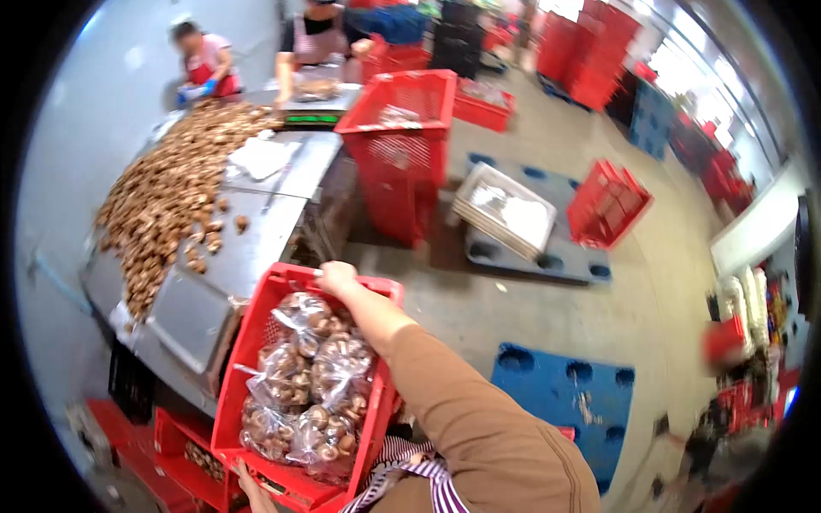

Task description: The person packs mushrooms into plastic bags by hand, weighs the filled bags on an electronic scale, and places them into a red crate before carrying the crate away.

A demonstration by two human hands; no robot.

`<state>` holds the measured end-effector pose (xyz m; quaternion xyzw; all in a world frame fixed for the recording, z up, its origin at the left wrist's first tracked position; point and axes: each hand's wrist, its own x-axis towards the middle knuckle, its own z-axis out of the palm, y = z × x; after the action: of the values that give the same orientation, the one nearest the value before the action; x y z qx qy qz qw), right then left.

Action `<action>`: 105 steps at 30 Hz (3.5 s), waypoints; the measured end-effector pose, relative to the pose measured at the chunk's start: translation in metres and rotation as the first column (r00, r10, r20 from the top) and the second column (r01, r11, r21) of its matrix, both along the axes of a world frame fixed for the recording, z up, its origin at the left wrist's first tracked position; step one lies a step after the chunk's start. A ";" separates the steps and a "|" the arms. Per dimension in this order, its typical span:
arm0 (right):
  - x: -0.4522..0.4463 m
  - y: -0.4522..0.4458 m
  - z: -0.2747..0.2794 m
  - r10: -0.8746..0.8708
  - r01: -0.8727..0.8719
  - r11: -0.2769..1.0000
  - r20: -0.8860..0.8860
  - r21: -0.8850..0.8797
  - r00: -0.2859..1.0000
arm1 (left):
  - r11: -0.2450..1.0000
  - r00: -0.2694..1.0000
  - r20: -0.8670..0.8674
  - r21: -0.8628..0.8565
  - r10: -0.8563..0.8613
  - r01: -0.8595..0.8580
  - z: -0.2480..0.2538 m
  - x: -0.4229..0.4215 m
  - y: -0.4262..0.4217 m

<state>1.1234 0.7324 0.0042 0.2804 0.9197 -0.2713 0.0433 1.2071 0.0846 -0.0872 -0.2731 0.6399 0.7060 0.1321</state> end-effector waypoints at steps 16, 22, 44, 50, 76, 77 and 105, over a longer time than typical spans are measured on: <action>0.175 0.034 0.027 -0.391 0.369 0.912 -0.106 -0.180 0.914 | 0.970 0.974 0.034 -0.082 -0.225 0.227 0.172 0.004 0.135; 0.421 0.021 0.058 -0.784 0.731 0.621 -0.195 -0.283 0.590 | 0.867 0.864 -0.078 -0.070 -0.497 0.493 0.234 -0.006 0.239; 0.848 -0.684 -0.030 -0.200 0.208 -0.823 -0.073 -0.528 -0.977 | -0.864 -0.865 0.056 -0.111 -0.499 0.492 0.068 0.556 0.552; 0.788 -0.811 -0.094 -0.089 0.025 -0.875 0.109 -0.484 -0.990 | -0.951 -0.974 0.106 -0.260 -0.199 0.166 0.004 0.645 0.470; 0.840 -0.755 -0.099 0.021 -0.086 -0.974 0.294 -0.208 -0.955 | -0.888 -0.941 0.184 -0.421 -0.284 0.186 0.059 0.638 0.519; 0.843 -0.750 -0.097 0.020 -0.083 -0.976 0.296 -0.204 -0.955 | -0.878 -0.942 0.160 -0.434 -0.296 0.202 0.057 0.639 0.525; 0.869 -0.691 -0.100 0.031 -0.090 -0.974 0.274 -0.207 -0.961 | -0.860 -0.926 0.181 -0.463 -0.330 0.216 0.009 0.644 0.578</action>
<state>1.9925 0.0414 -0.0961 -0.8610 0.3365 0.1900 0.3306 1.8506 0.6622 -0.0786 0.7132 0.4724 -0.0465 0.5157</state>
